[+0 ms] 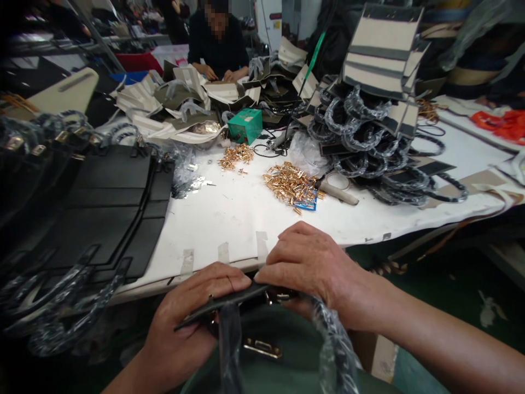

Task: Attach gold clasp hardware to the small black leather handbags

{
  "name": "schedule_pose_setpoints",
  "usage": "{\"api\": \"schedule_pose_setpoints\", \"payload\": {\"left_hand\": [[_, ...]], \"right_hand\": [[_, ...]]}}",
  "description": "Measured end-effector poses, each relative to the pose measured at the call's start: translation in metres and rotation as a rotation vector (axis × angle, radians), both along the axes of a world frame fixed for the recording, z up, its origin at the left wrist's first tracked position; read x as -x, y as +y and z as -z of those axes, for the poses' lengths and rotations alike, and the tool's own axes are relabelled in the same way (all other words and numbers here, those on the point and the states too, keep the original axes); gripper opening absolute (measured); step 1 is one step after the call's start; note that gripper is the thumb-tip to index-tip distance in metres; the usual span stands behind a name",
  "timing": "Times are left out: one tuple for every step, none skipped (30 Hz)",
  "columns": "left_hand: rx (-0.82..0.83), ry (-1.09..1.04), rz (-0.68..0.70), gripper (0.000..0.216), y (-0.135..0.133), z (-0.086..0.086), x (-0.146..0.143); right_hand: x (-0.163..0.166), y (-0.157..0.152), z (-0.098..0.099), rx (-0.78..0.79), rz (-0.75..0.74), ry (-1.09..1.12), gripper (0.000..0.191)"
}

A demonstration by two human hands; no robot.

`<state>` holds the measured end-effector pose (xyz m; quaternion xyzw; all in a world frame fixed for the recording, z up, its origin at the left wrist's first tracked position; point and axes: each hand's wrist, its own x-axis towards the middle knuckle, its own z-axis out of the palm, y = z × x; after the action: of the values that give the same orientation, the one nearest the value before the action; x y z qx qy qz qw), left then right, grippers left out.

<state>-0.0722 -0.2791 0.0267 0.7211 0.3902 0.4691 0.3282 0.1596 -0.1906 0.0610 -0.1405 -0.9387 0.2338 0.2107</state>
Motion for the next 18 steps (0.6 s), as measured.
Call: {"api": "schedule_pose_setpoints", "payload": {"left_hand": [[0.023,-0.016,-0.008,0.034,0.000,0.002,0.000],[0.047,-0.027,-0.010,0.033,0.001,0.004,0.001],[0.072,-0.036,-0.008,0.032,0.001,0.005,0.002],[0.097,-0.042,-0.001,0.031,0.002,0.007,0.002],[0.117,-0.043,0.008,0.030,0.002,0.007,0.003],[0.129,-0.041,0.015,0.029,0.002,0.008,0.004],[0.128,-0.035,0.019,0.029,0.002,0.008,0.005],[0.116,-0.023,0.019,0.028,0.002,0.009,0.006],[0.094,-0.007,0.019,0.029,0.002,0.009,0.007],[0.069,0.012,0.022,0.030,0.002,0.009,0.008],[0.043,0.029,0.028,0.031,0.002,0.009,0.009],[0.025,0.039,0.036,0.032,0.002,0.008,0.009],[0.014,0.041,0.044,0.033,0.001,0.008,0.008],[0.011,0.038,0.047,0.032,0.001,0.007,0.007],[0.007,0.033,0.046,0.031,0.001,0.006,0.006],[0.000,0.029,0.037,0.030,0.001,0.005,0.005],[-0.012,0.027,0.025,0.029,0.001,0.004,0.003],[-0.024,0.029,0.016,0.028,0.001,0.003,0.002]], "right_hand": [[0.000,0.001,0.002,-0.001,0.008,0.001,0.019],[0.001,0.001,0.004,0.005,0.021,0.000,0.019],[0.001,0.001,0.007,0.014,0.026,0.006,0.020],[0.002,0.002,0.010,0.028,0.027,0.018,0.021],[0.003,0.002,0.012,0.046,0.026,0.037,0.022],[0.003,0.002,0.015,0.067,0.018,0.055,0.022],[0.004,0.002,0.016,0.090,0.007,0.077,0.022],[0.005,0.002,0.017,0.119,0.000,0.088,0.023],[0.006,0.002,0.016,0.152,-0.001,0.087,0.023],[0.006,0.002,0.013,0.188,0.004,0.078,0.024],[0.007,0.002,0.010,0.222,0.009,0.069,0.026],[0.007,0.002,0.007,0.255,0.010,0.055,0.027],[0.007,0.002,0.003,0.283,0.001,0.037,0.028],[0.007,0.003,0.001,0.300,-0.017,0.016,0.028],[0.007,0.003,0.000,0.301,-0.028,0.005,0.028],[0.006,0.003,-0.001,0.287,-0.025,-0.004,0.027],[0.006,0.002,0.001,0.262,-0.014,-0.008,0.025],[0.005,0.001,0.003,0.230,0.003,0.003,0.024]]}}
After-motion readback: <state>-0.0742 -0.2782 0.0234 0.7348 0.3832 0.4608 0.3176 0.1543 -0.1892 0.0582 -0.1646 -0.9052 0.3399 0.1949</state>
